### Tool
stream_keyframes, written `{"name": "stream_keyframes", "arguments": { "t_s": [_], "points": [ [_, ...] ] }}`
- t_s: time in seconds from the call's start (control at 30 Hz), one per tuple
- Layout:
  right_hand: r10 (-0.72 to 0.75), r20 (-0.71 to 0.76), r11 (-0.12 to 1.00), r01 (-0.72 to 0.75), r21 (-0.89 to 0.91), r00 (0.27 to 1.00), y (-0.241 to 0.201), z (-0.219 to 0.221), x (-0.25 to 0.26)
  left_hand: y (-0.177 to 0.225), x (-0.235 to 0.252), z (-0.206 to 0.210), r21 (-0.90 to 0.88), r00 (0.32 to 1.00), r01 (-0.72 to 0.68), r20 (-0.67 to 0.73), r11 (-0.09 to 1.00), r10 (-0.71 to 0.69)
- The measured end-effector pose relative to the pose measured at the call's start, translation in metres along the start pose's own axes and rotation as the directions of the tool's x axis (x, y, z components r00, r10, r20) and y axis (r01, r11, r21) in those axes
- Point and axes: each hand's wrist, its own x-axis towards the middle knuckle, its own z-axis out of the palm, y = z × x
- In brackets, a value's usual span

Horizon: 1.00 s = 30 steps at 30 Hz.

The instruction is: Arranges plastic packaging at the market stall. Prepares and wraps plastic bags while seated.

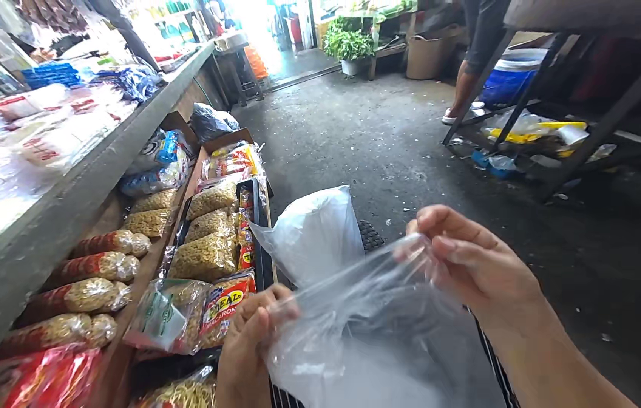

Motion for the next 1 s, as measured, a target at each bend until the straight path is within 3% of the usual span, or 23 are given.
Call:
{"name": "stream_keyframes", "arguments": {
  "t_s": [0.07, 0.13, 0.27, 0.4, 0.53, 0.67, 0.73, 0.87, 1.0],
  "points": [
    [-0.001, -0.024, 0.998, 0.002, 0.063, 1.0, -0.004, 0.003, 0.017, 0.009, 0.014, 0.002, 0.031, 0.996, -0.045, -0.072, 0.999, 0.047],
    [0.012, -0.075, 1.0, -0.011, 0.018, 0.997, -0.01, 0.01, 0.036, 0.024, 0.036, 0.008, 0.136, 0.976, -0.023, -0.21, 0.99, 0.052],
    [0.146, -0.39, 0.983, -0.177, -0.044, 0.909, -0.016, 0.027, 0.076, 0.041, 0.09, 0.021, 0.427, 0.858, 0.25, -0.513, 0.869, 0.006],
    [0.307, -0.532, 0.924, -0.381, -0.032, 0.789, 0.004, 0.019, 0.084, 0.023, 0.111, -0.009, 0.612, 0.848, 0.44, -0.524, 0.658, -0.08],
    [0.394, -0.557, 0.813, -0.56, -0.159, 0.731, 0.025, 0.005, 0.06, -0.015, 0.091, -0.021, 0.43, 0.778, 0.543, -0.581, 0.721, -0.238],
    [0.509, -0.503, 0.709, -0.671, -0.216, 0.699, 0.034, -0.002, 0.042, -0.03, 0.06, -0.003, 0.227, 0.644, 0.618, -0.695, 0.752, -0.32],
    [0.554, -0.488, 0.631, -0.723, -0.283, 0.675, 0.042, -0.008, 0.036, -0.049, 0.048, -0.017, 0.182, 0.636, 0.614, -0.69, 0.768, -0.345],
    [0.629, -0.498, 0.52, -0.799, -0.302, 0.597, 0.077, -0.029, 0.017, -0.088, 0.041, -0.039, 0.123, 0.597, 0.704, -0.636, 0.7, -0.489],
    [0.647, -0.519, 0.566, -0.808, -0.164, 0.559, 0.099, -0.04, -0.005, -0.119, 0.012, -0.04, -0.119, 0.594, 0.623, -0.572, 0.774, -0.566]
  ]
}}
